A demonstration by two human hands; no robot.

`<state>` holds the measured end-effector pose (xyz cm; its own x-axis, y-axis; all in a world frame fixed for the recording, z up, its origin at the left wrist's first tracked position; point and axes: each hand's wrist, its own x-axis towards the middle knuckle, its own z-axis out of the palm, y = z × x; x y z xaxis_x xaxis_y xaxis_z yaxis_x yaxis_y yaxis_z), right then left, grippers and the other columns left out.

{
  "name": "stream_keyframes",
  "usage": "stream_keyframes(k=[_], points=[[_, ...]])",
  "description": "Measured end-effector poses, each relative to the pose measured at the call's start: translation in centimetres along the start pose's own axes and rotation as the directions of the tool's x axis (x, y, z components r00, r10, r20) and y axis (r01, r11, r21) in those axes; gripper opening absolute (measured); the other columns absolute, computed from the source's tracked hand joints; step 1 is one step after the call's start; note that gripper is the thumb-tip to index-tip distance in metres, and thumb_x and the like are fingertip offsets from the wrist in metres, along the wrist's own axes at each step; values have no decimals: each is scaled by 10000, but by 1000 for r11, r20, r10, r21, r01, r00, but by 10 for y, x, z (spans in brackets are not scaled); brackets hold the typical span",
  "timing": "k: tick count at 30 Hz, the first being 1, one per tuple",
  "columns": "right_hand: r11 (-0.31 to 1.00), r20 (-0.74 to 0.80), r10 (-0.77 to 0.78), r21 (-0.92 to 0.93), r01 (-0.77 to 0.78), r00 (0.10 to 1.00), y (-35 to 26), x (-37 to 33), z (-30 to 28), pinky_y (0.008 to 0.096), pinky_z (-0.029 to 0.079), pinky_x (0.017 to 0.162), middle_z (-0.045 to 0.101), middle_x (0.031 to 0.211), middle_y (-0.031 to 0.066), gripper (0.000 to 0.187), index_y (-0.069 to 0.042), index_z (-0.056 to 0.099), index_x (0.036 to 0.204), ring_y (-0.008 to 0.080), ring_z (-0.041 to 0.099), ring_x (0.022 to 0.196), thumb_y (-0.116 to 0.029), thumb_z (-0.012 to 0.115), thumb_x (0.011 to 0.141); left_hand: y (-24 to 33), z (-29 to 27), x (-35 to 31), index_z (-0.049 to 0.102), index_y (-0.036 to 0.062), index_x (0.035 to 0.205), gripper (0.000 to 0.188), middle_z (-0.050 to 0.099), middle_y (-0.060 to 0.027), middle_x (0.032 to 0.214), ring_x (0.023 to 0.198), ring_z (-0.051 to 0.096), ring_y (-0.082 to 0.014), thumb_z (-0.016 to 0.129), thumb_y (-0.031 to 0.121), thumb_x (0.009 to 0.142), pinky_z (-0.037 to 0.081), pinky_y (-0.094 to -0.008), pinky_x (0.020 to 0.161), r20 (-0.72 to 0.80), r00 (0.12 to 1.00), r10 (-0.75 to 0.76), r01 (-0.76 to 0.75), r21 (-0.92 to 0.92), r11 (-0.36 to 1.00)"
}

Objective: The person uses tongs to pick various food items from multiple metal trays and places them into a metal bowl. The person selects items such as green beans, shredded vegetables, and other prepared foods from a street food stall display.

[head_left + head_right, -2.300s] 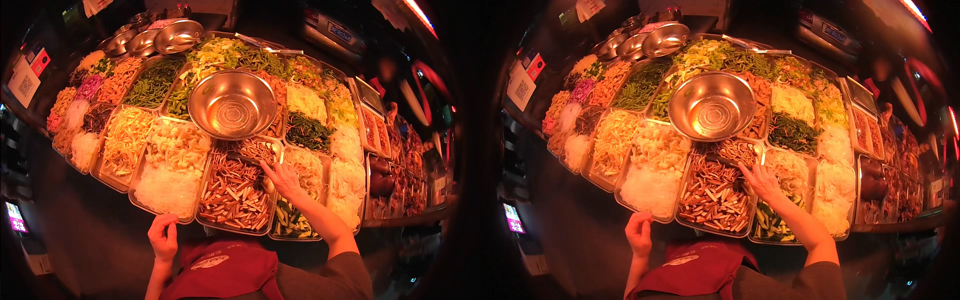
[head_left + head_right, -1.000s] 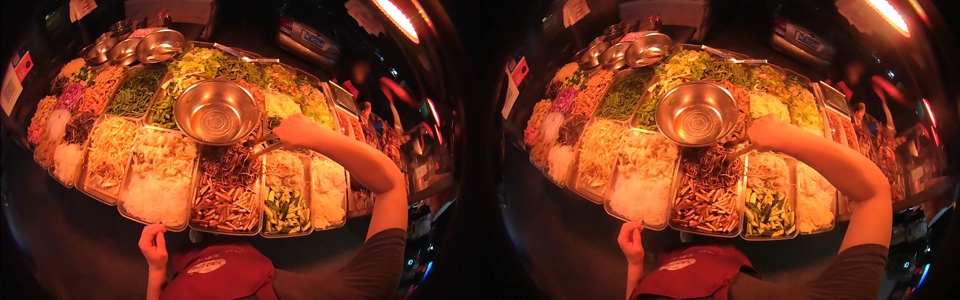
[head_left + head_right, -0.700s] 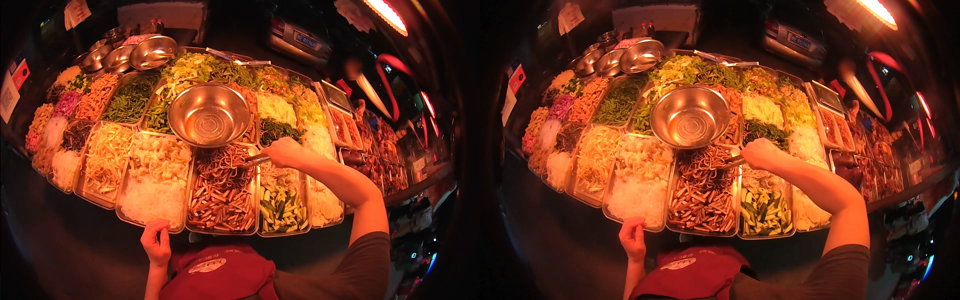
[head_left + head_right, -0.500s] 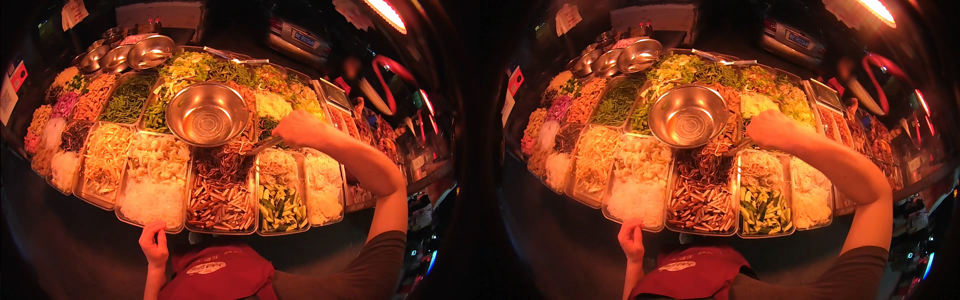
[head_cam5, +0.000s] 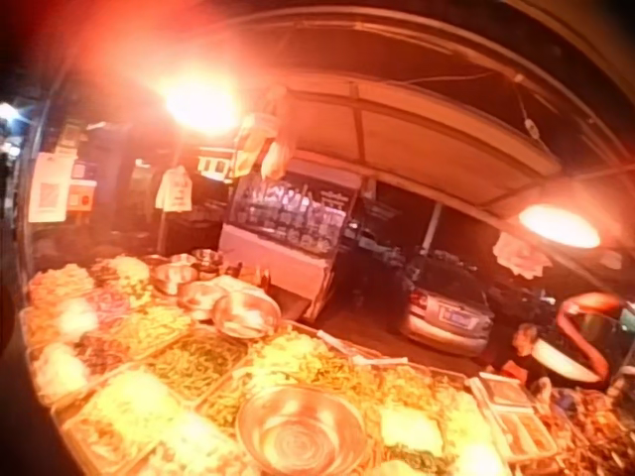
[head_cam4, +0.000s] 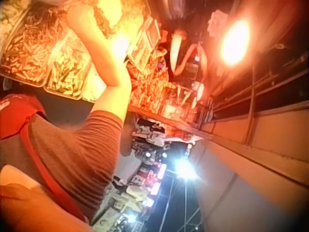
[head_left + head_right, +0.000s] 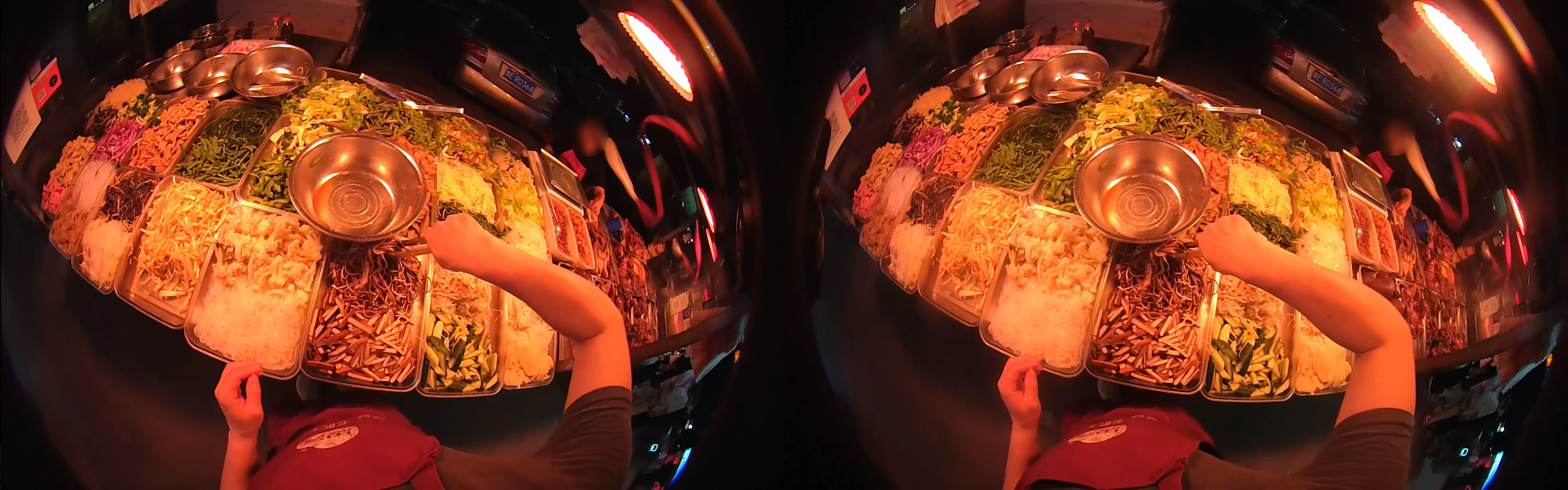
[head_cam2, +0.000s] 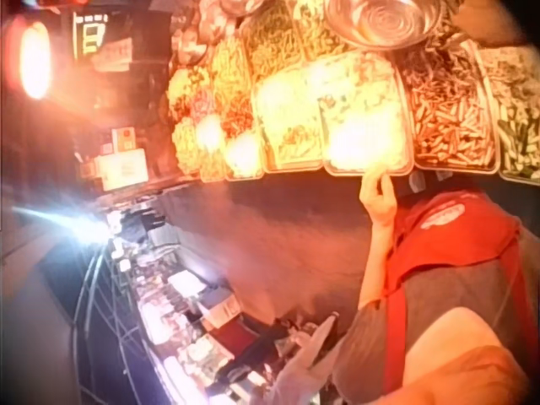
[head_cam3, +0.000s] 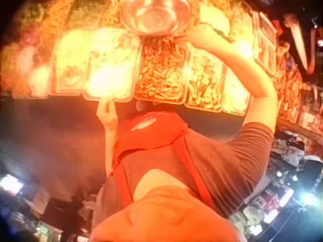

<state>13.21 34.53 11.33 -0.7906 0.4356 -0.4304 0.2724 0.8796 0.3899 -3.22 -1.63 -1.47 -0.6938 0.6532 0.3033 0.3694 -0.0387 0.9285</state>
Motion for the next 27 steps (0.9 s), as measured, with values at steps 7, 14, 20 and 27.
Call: stream_keyframes(k=[7,14,20,27], points=[[999,20,-19,51,18,1000,-9,9,3,371,506,585,637,736,99,140,-49,557,907,257,642,690,-115,548,784,1,12,1,591,-32,845,104,603,-111,820,749,574,-194,514,-54,779,455,-263,685,6,1000,-3,3,-43,999],[996,86,80,-41,-77,993,15,-60,-27,340,510,557,650,719,89,118,-35,628,818,216,646,669,-126,557,795,3,14,-1,591,-34,849,100,608,-113,840,753,576,-186,522,-55,780,455,-257,681,13,1000,11,-10,-72,997],[989,-46,146,3,-146,988,-17,-37,34,331,497,516,625,659,68,117,-46,637,750,186,621,617,-122,564,798,3,19,-4,586,-34,842,96,608,-115,839,753,577,-186,520,-60,778,453,-257,682,60,998,29,-24,-86,996],[992,-137,116,-38,-122,984,-2,-30,22,314,491,512,640,667,46,80,-75,659,715,179,635,624,-118,604,756,11,21,-1,578,-32,837,95,603,-117,836,757,573,-188,507,-64,782,450,-260,697,85,995,50,-43,-80,996]])
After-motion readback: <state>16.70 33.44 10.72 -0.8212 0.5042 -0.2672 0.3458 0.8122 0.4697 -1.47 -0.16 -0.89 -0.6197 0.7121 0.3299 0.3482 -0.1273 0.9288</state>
